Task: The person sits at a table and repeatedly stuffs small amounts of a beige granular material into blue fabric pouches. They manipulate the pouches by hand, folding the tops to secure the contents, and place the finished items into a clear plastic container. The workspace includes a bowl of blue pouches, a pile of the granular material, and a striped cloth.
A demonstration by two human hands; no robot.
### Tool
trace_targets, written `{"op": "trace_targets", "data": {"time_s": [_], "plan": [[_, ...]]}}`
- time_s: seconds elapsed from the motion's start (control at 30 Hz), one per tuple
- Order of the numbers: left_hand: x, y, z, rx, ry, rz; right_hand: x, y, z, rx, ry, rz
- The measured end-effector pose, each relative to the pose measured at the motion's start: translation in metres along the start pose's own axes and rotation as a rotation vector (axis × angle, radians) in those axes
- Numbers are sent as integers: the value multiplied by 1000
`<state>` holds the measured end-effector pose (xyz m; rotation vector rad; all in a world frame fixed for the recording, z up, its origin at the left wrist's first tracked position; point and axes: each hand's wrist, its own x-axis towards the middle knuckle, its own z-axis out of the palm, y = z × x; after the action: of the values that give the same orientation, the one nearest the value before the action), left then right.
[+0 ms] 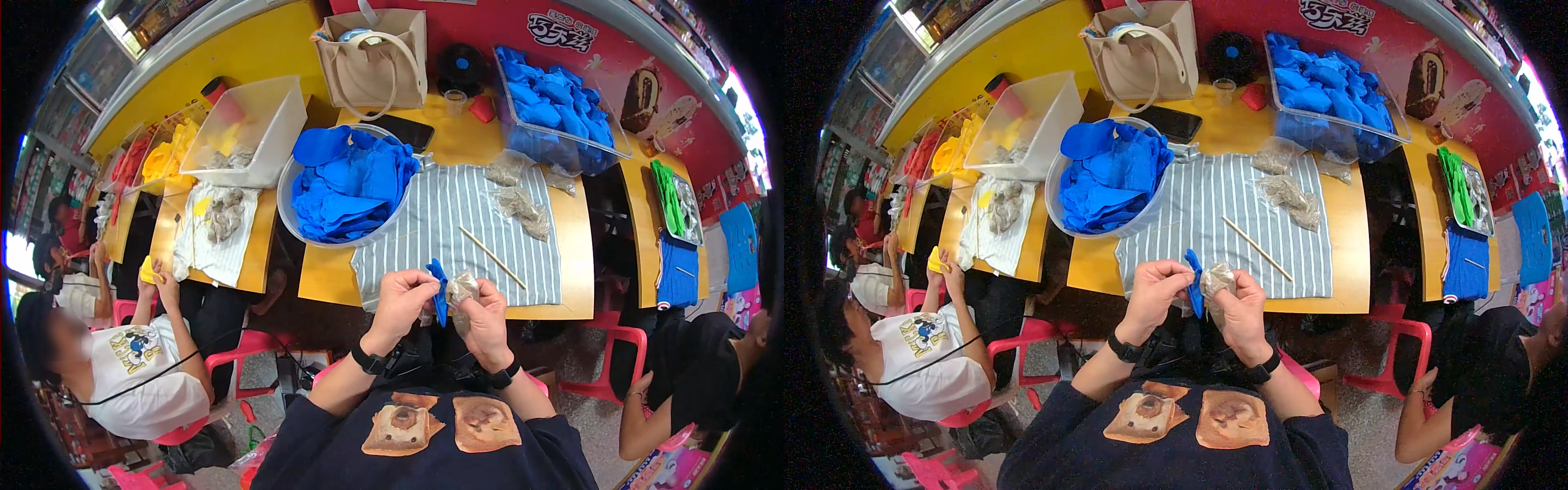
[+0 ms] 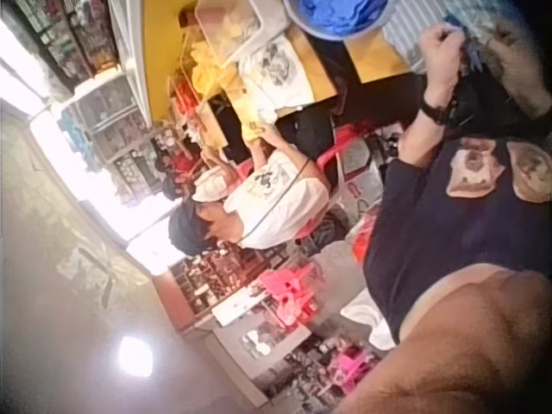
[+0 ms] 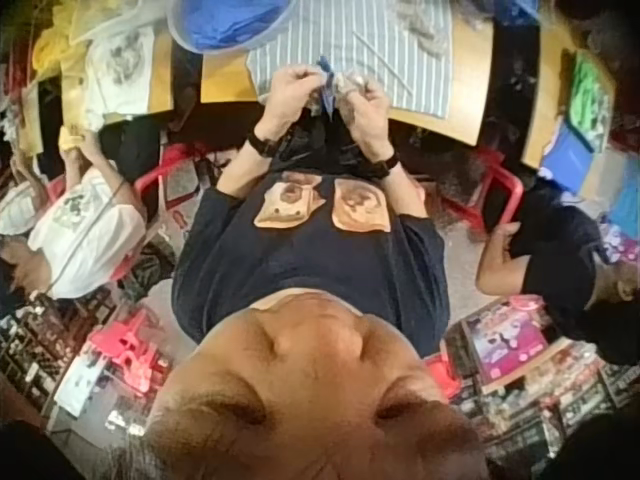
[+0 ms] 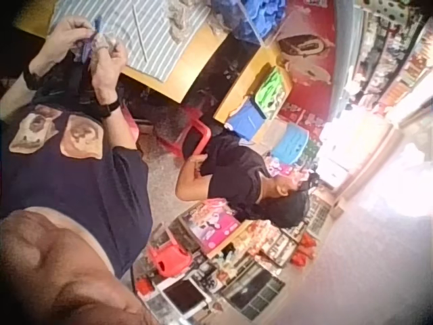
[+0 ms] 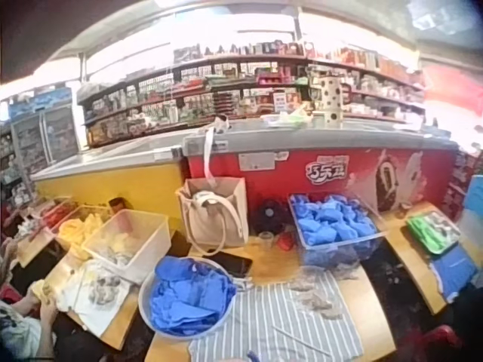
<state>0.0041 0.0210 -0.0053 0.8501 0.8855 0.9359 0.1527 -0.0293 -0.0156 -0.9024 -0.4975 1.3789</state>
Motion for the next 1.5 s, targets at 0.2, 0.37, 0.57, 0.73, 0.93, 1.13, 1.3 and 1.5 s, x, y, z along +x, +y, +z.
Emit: {"op": "trace_targets", "data": {"time_s": [0.2, 0.37, 0.57, 0.73, 0.93, 1.13, 1.3, 1.5], "plan": [[-3, -2, -8, -12, 12, 62, -9, -9, 11, 25, 21, 44], [-9, -13, -1, 29, 0, 142, -12, 2, 19, -225, 4, -77], [-14, -4, -2, -59, -18, -2, -6, 6, 17, -270, 0, -159], [-14, -14, -3, 305, 132, 372, -4, 1, 18, -225, 31, -158], [-15, -4, 6, 390, 76, 217, -1, 6, 14, -247, 40, -156], [-11, -10, 1, 476, 117, 322, 0, 7, 14, -213, 35, -115], [-12, -2, 6, 480, 146, 326, -1, 1, 15, -216, 18, -121], [-10, 1, 6, 540, 166, 353, -17, -20, 18, -442, -195, -101]]}}
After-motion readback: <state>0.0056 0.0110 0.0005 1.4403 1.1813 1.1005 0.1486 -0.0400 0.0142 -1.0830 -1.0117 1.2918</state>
